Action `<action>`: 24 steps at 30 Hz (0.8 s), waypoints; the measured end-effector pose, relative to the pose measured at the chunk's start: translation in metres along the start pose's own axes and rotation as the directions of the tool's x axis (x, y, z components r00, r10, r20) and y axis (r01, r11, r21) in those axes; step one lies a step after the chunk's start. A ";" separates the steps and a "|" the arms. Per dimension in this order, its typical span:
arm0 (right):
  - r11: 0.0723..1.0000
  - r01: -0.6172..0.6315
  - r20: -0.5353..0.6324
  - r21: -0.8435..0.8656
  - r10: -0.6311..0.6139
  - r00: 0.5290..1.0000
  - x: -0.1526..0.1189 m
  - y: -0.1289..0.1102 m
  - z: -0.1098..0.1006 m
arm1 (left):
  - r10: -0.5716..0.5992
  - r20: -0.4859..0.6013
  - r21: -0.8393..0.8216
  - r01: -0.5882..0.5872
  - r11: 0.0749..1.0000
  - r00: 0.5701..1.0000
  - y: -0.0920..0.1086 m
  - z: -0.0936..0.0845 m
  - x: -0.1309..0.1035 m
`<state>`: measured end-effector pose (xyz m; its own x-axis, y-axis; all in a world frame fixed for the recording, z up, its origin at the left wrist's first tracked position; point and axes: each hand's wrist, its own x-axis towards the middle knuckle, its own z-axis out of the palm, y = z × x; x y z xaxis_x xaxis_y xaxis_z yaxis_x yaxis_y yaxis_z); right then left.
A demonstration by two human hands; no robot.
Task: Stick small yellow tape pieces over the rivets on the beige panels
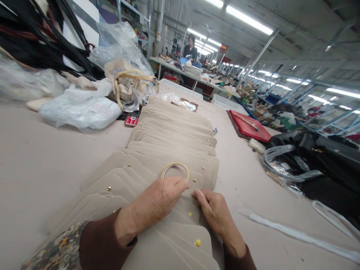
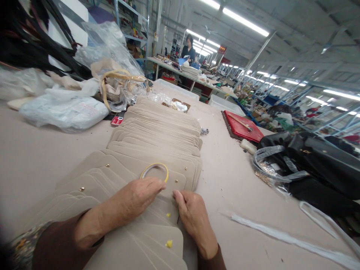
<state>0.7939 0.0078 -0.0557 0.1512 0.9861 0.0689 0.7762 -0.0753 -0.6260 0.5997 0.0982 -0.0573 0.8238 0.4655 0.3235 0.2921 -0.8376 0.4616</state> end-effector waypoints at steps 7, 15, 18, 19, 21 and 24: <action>0.946 0.271 -0.245 0.179 -0.224 0.943 -0.004 -0.013 0.006 | 0.043 -0.019 -0.076 -0.045 0.996 0.999 0.002 0.004 -0.004; 0.893 0.449 -0.228 0.021 -0.433 0.872 -0.001 -0.019 0.012 | -0.001 0.001 -0.058 0.001 0.998 1.000 0.005 0.008 -0.004; 0.887 0.458 -0.264 -0.060 -0.457 0.850 0.000 -0.019 0.016 | -0.010 0.009 -0.076 0.010 0.997 1.000 0.005 0.007 -0.003; 0.887 0.452 -0.283 -0.090 -0.458 0.843 0.000 -0.019 0.018 | -0.011 0.010 -0.086 0.011 0.996 1.000 0.005 0.007 -0.003; 0.895 0.427 -0.322 -0.125 -0.444 0.836 0.000 -0.019 0.020 | -0.006 0.001 -0.095 0.006 0.995 1.000 0.004 0.006 -0.001; 0.939 0.339 -0.362 -0.051 -0.334 0.871 -0.001 -0.021 0.021 | 0.004 -0.060 -0.032 -0.006 0.999 0.998 0.006 0.004 0.000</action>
<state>0.7641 0.0119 -0.0589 0.0938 0.8300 0.5499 0.8117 0.2560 -0.5249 0.6036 0.0919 -0.0581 0.7946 0.4781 0.3742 0.2713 -0.8310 0.4855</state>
